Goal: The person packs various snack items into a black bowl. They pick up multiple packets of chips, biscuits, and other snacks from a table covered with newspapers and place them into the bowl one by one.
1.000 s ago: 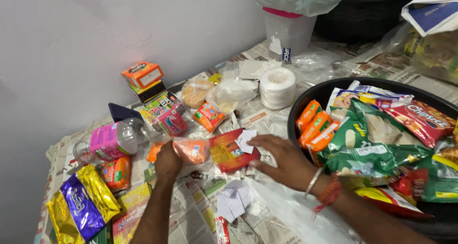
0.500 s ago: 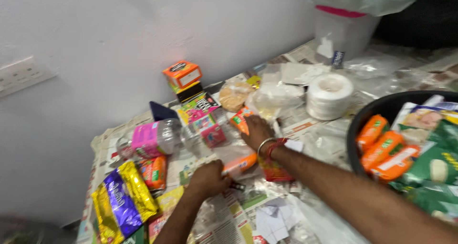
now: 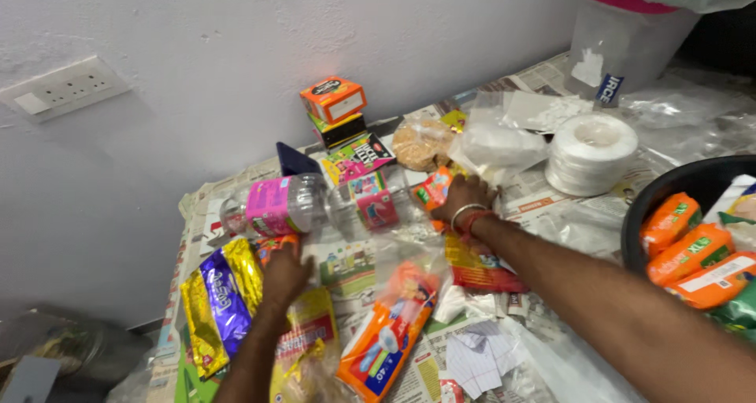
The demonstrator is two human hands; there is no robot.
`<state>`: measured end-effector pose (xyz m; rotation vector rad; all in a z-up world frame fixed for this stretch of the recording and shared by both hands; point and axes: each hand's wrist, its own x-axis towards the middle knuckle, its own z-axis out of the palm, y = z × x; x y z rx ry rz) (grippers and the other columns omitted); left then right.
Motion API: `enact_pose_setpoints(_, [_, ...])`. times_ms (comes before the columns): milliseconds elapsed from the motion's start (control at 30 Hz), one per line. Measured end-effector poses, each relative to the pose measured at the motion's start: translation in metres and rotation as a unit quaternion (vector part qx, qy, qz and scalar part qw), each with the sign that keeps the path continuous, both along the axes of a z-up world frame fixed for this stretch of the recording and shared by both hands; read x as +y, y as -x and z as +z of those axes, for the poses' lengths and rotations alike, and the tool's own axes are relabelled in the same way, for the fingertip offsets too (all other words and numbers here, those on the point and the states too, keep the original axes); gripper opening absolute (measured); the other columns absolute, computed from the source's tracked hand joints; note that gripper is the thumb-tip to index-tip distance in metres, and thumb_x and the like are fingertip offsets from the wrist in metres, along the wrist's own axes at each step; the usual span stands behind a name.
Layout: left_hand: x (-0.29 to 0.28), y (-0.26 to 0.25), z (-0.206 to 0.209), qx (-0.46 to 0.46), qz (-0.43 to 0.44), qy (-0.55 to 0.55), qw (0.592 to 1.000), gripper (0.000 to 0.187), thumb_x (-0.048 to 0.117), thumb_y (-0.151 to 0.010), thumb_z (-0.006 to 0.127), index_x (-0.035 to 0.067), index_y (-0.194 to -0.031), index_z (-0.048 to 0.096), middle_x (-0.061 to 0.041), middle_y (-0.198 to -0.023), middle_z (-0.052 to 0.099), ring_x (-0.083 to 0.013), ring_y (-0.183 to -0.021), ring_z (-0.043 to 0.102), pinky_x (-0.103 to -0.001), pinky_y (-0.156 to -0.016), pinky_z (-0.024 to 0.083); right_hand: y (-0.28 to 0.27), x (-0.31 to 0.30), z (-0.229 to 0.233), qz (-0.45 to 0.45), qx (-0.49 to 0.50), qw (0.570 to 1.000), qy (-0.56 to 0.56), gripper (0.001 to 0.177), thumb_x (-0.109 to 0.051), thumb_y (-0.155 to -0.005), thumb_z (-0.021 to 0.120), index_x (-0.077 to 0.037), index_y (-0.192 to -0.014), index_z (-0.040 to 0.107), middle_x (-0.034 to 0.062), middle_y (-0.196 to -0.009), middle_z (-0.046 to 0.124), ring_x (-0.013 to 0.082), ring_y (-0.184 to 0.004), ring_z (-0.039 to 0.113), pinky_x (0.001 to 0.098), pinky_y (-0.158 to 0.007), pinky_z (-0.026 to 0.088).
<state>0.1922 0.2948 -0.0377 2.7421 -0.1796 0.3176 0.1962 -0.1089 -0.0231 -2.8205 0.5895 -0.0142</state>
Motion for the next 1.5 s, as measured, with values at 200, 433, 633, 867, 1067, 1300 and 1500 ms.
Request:
enact_pose_setpoints(200, [0.023,-0.025,-0.002,0.096,0.217,-0.136,0.962,0.086,0.058,-0.073,0.076,0.009,-0.139,0.05,-0.025,-0.131,0.061,-0.0422,-0.117,0.062,-0.053,-0.095,0.05,0.049,-0.008,-0.001,-0.045,-0.192,0.965,-0.173,0.082,-0.048,-0.066,0.089,-0.005,-0.126,0.053,0.0261,-0.118,0.065,0.0422,-0.107,0.065,0.0483,-0.089,0.054])
enact_pose_setpoints(433, [-0.009,-0.033,-0.019,0.062,0.08,-0.068,0.993,0.113,0.068,-0.059,0.092,-0.008,-0.132,0.052,-0.028,-0.119,0.069,-0.0414,-0.108,0.069,-0.047,-0.092,0.056,0.139,-0.023,0.027,-0.085,-0.266,0.859,-0.43,0.056,-0.051,-0.087,0.073,-0.001,-0.11,0.062,0.0105,-0.093,0.072,0.0211,-0.085,0.069,0.0363,-0.079,0.055])
enact_pose_setpoints(633, [-0.038,-0.02,-0.01,0.264,0.03,0.095,0.959,0.055,0.047,-0.064,0.091,0.002,-0.092,0.077,-0.019,-0.089,0.078,-0.0319,-0.084,0.076,-0.042,-0.075,0.058,0.194,-0.038,0.049,-0.046,-0.208,0.735,-0.643,0.043,-0.04,-0.091,0.069,-0.003,-0.113,0.07,0.0026,-0.098,0.073,0.009,-0.084,0.064,0.0294,-0.079,0.053])
enact_pose_setpoints(867, [-0.096,0.032,0.05,0.171,-0.07,0.367,0.912,0.059,0.028,-0.079,0.087,0.0,-0.12,0.055,-0.012,-0.102,0.071,-0.0233,-0.089,0.07,-0.041,-0.072,0.06,0.239,-0.039,0.075,-0.025,-0.144,0.636,-0.758,0.045,-0.042,-0.095,0.067,-0.002,-0.115,0.069,0.0113,-0.096,0.076,0.0196,-0.076,0.073,0.0368,-0.061,0.057])
enact_pose_setpoints(1067, [-0.192,0.134,0.115,0.334,-0.156,0.506,0.78,0.061,0.049,-0.084,0.064,0.014,-0.131,0.049,-0.006,-0.117,0.065,-0.0201,-0.104,0.065,-0.048,-0.08,0.058,0.254,0.001,0.106,0.009,-0.11,0.533,-0.839,0.054,-0.049,-0.092,0.057,-0.006,-0.123,0.064,0.0108,-0.104,0.078,0.0215,-0.089,0.077,0.0419,-0.079,0.065])
enact_pose_setpoints(1300, [-0.255,0.198,0.153,0.367,-0.247,0.575,0.688,0.083,0.047,-0.08,0.074,0.006,-0.143,0.037,-0.014,-0.126,0.062,-0.0249,-0.111,0.066,-0.041,-0.091,0.059,0.265,0.008,0.117,-0.016,-0.201,0.658,-0.725,0.073,-0.057,-0.092,0.051,-0.014,-0.148,0.03,0.006,-0.128,0.061,0.0192,-0.123,0.063,0.0389,-0.101,0.054])
enact_pose_setpoints(1500, [-0.285,0.202,0.165,0.355,-0.268,0.516,0.732,0.092,0.03,-0.074,0.082,0.006,-0.145,0.029,-0.013,-0.119,0.062,-0.0242,-0.109,0.066,-0.039,-0.092,0.058,0.276,-0.035,0.11,0.024,-0.203,0.746,-0.633,0.076,-0.066,-0.095,0.037,-0.013,-0.149,0.042,0.0022,-0.127,0.064,0.0185,-0.121,0.057,0.0341,-0.099,0.048])
